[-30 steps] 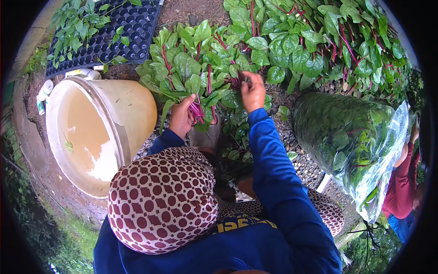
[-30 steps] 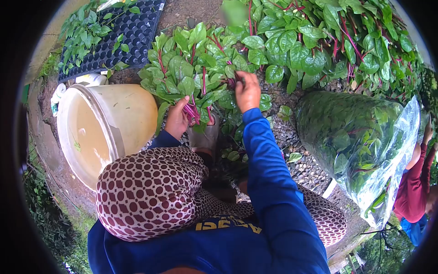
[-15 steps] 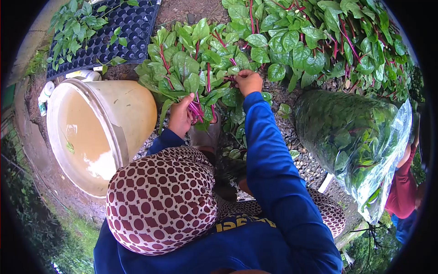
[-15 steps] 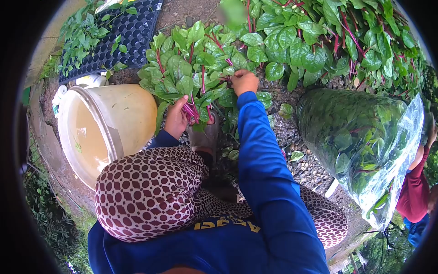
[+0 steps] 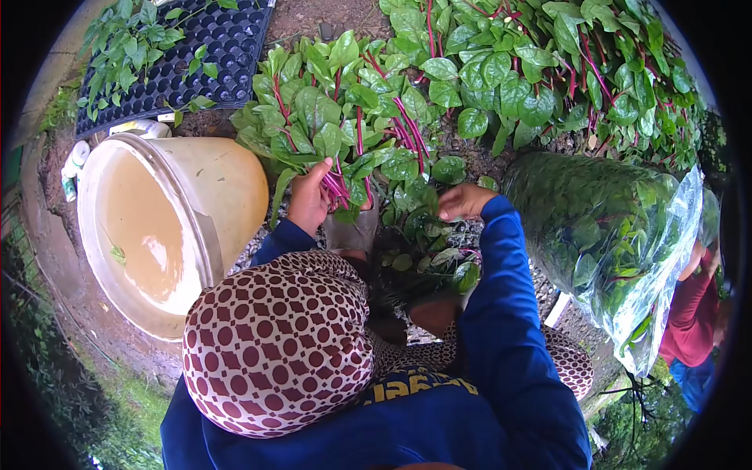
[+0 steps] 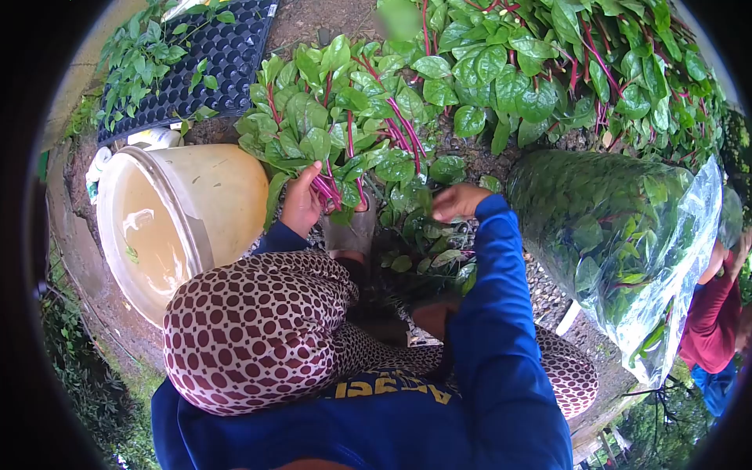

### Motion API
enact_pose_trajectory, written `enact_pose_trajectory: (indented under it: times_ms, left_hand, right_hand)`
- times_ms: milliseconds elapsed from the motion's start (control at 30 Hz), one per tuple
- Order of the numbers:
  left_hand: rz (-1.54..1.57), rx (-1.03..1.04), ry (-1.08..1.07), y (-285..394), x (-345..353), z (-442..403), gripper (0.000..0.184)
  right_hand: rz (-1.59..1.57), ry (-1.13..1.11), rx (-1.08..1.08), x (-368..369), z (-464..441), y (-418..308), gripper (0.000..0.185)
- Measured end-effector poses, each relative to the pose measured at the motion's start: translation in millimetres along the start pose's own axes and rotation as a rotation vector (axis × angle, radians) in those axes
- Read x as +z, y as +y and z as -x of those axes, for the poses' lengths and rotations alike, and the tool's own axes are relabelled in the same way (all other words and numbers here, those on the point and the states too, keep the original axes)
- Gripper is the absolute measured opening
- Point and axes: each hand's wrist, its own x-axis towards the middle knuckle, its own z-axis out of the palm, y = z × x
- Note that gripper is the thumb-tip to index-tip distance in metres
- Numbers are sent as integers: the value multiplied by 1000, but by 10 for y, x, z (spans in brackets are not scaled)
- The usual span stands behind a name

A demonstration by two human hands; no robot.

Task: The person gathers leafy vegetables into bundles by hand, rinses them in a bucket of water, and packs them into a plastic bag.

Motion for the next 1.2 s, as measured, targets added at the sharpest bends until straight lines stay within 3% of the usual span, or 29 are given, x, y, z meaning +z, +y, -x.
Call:
enact_pose_trajectory:
  times_ms: [33, 67, 167, 267, 400, 533, 733, 833, 967, 1033, 1200]
  left_hand:
    - [-8, -12, -1, -6, -19, 0, 21]
    - [-15, -24, -4, -11, -29, -2, 21]
    - [-4, -2, 38, 5, 132, 52, 11]
    - [-25, 49, 65, 35, 166, 72, 8]
    - [-50, -8, 46, 24, 18, 33, 19]
    - [-68, -19, 63, 43, 79, 41, 16]
    - [-51, 35, 57, 23, 151, 60, 12]
    - [-50, 34, 53, 30, 116, 46, 11]
    - [-57, 19, 37, 39, 102, 56, 12]
    - [-66, 16, 38, 36, 101, 52, 12]
    - [-82, -23, 69, -12, 80, 23, 14]
  right_hand:
    - [298, 29, 131, -38, 45, -59, 28]
    - [785, 66, 96, -136, -46, -173, 30]
    - [128, 838, -92, -151, -266, -392, 32]
    - [73, 951, -27, -136, -714, -548, 43]
    - [294, 1072, 122, 48, -993, -736, 57]
    - [167, 783, 150, 42, -994, -844, 55]
    - [159, 773, 67, 13, -1162, -746, 49]
    - [35, 787, -116, -68, -1359, -511, 51]
    - [-242, 540, -152, -246, -913, -775, 39]
    - [-301, 585, -265, -288, -717, -900, 33]
    - [-18, 934, -410, -292, -652, -979, 30]
